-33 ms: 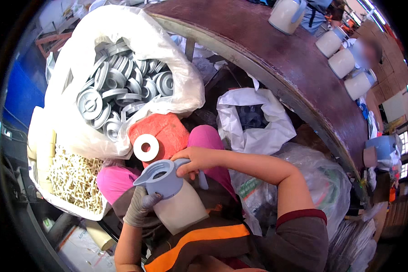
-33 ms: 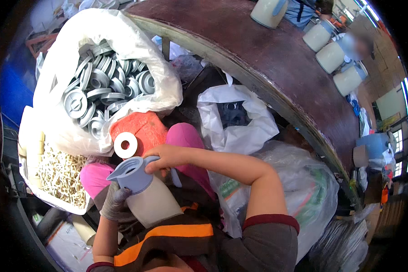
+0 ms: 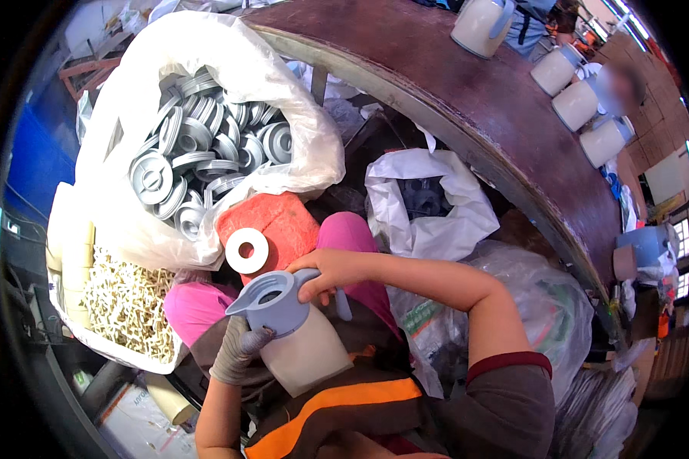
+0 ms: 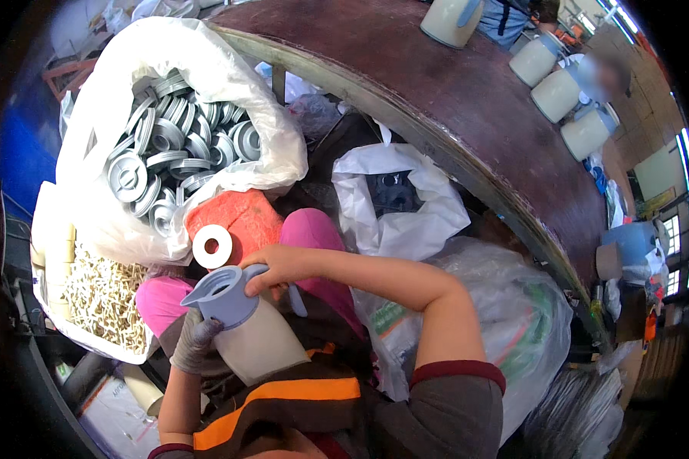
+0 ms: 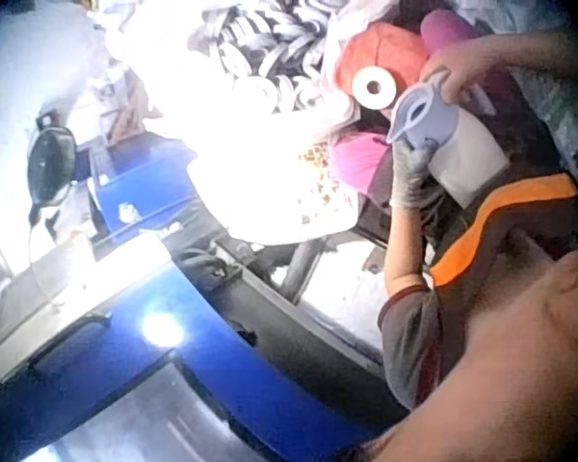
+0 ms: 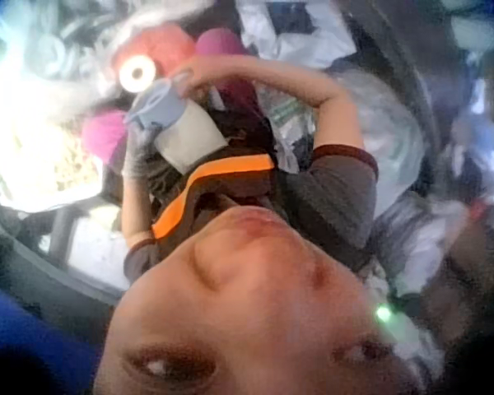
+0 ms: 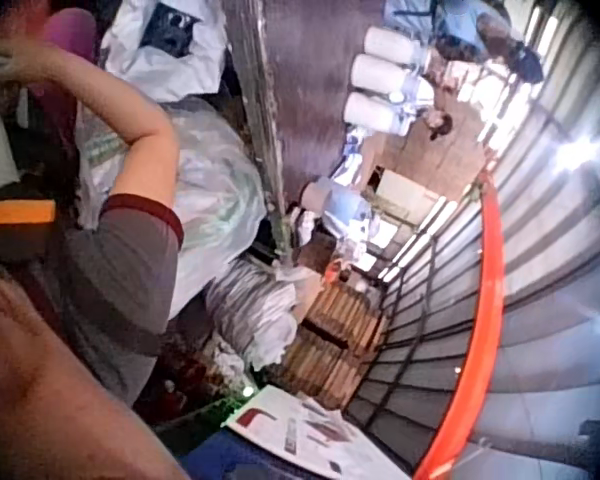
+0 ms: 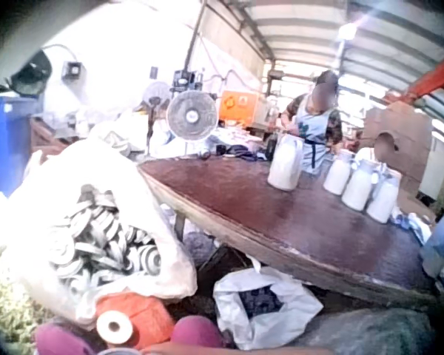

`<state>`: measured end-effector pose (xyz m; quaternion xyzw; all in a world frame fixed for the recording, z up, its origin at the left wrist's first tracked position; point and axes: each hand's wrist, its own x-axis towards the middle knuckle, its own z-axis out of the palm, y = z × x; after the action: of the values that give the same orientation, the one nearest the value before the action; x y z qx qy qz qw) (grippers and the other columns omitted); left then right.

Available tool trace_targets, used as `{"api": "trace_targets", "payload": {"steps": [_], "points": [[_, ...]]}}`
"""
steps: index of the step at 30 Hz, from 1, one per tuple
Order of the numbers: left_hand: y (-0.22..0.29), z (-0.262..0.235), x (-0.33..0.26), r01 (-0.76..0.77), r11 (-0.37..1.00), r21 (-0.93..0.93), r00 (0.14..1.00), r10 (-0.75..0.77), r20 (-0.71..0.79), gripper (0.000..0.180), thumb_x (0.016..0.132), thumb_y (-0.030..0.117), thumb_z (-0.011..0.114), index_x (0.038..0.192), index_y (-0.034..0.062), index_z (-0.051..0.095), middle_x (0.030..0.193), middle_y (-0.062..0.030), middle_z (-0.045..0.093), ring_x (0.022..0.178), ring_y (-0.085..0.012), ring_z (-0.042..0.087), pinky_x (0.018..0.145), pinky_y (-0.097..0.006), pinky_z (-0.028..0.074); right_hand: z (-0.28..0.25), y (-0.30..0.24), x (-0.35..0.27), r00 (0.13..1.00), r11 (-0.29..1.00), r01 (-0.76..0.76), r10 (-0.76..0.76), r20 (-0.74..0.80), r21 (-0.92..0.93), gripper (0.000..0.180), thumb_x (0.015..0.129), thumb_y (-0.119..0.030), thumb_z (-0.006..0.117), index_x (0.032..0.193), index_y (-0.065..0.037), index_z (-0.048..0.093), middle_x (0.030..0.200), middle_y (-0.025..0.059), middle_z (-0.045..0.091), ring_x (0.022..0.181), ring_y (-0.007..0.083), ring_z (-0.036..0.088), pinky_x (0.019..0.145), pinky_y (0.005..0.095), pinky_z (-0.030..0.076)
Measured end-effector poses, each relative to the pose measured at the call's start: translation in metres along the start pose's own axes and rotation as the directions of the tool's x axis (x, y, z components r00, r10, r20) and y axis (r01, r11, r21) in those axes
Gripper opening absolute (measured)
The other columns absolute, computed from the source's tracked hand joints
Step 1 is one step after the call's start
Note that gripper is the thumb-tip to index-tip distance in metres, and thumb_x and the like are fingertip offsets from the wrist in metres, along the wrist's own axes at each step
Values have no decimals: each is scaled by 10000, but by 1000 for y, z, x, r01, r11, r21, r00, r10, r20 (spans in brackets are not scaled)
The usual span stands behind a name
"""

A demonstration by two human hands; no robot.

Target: The person assembles beige plastic pitchers by attaching gray lids to the bodies. They repeatedly pick up a pitcher body, align and press the lid onto the opening, and place the completed unit on a nearby table. The process is repeated for multiple units in a factory setting.

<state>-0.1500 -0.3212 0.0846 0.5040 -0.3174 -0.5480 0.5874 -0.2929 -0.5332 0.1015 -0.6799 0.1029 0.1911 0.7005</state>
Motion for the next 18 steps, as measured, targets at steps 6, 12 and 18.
{"api": "trace_targets", "payload": {"steps": [6, 12, 18], "points": [[-5, -5, -10, -65, 994, 92, 998, 66, -8, 931, 635, 539, 793, 1304, 9, 420, 1236, -99, 536, 1139, -198, 503, 963, -344, 406, 7, -17, 4, 996, 1000, -5, 7, 88, -14, 718, 751, -226, 747, 1375, -89, 419, 911, 39, 626, 653, 106, 606, 575, 233, 464], [-9, -10, -12, -83, 991, 102, 997, 83, 11, 927, 630, 498, 801, 1315, 11, 409, 1241, -96, 527, 1144, -206, 497, 971, -350, 399, 7, -18, 8, 985, 999, 15, -10, 171, -29, 817, 693, -252, 802, 1380, -68, 400, 1006, 60, 613, 793, 133, 617, 665, 257, 492], [-2, -3, -12, -59, 991, 117, 998, 56, 33, 917, 636, 506, 794, 1309, 12, 414, 1235, -94, 524, 1143, -207, 493, 971, -350, 396, 5, -1, 17, 980, 959, 174, -146, 138, -222, 849, 648, -298, 846, 1326, -11, 423, 1176, 110, 542, 1024, 199, 560, 828, 287, 479]]}}
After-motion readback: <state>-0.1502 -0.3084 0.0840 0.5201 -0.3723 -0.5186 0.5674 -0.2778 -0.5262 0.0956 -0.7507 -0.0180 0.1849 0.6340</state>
